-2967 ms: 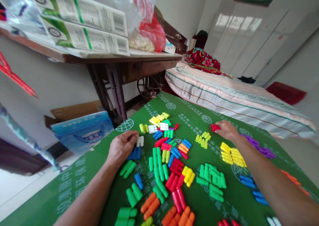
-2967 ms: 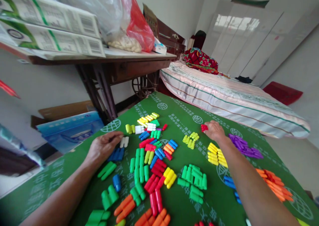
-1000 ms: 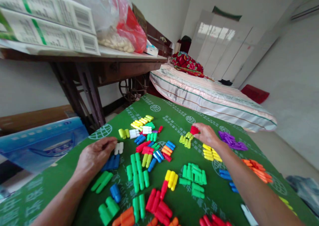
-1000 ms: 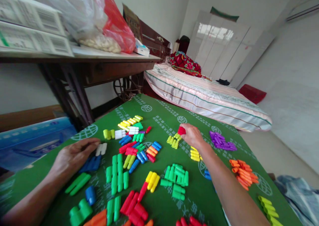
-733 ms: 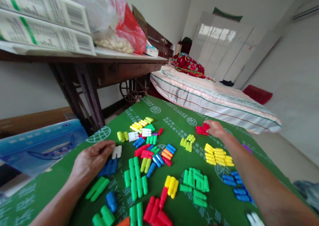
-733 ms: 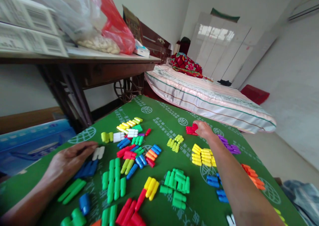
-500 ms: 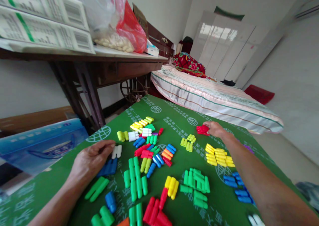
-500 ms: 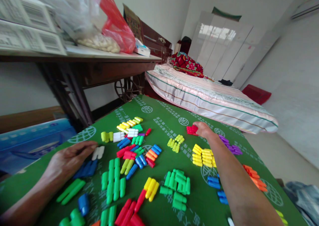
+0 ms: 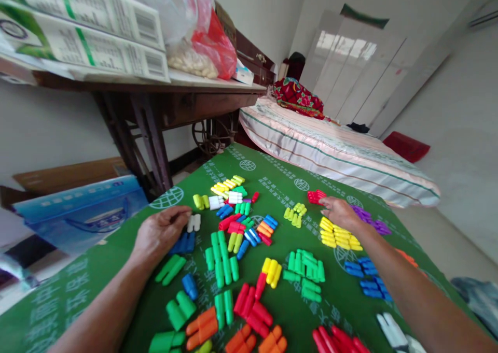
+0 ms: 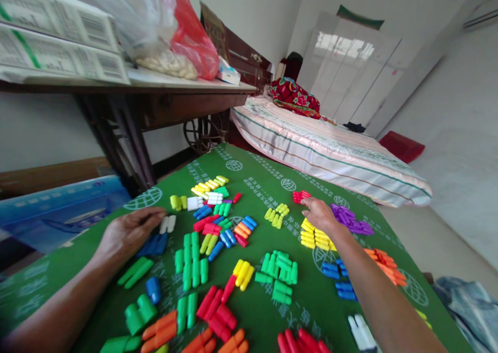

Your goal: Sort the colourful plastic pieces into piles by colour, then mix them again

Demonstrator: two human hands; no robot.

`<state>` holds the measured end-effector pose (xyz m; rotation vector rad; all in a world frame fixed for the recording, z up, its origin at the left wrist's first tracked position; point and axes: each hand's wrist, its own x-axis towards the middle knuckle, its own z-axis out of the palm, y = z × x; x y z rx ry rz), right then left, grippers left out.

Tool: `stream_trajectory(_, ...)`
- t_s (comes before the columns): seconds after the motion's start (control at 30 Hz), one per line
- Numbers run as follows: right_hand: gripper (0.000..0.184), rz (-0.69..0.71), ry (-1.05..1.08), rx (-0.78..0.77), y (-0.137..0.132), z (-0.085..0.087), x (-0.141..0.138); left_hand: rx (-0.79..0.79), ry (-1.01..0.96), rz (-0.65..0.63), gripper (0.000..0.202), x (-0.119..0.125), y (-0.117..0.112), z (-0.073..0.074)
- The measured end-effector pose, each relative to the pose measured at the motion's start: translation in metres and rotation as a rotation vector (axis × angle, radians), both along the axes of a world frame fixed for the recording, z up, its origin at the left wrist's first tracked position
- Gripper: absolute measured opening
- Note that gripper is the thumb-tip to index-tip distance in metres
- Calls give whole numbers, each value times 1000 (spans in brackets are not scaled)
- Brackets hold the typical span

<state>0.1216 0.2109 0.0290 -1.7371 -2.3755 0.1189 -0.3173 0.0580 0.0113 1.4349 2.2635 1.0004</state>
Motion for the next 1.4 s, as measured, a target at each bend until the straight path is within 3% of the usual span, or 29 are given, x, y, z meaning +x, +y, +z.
stream_trajectory(0.4,22,541,7,-110,-147,21,-84,71,-27,-30,44,4,-2,-8)
stream_trajectory(0.53,14,670,-12,-84,-172,18,-108,93,-57,-52,45,5,-3,-10)
stream_trajectory(0.73,11,769,13,-36,-186,10,-130,116,-46,-72,43,3,-1,-14)
stream_trajectory(0.9,14,741,40,-40,-183,6,-134,111,-42,-72,43,3,-2,-15)
stream_trajectory(1.17,17,319,-111,15,-147,2,-134,112,-35,-78,42,4,-3,-14)
stream_trajectory(1.4,17,211,-270,-7,-141,-1,-152,96,-32,-59,42,4,-4,-13)
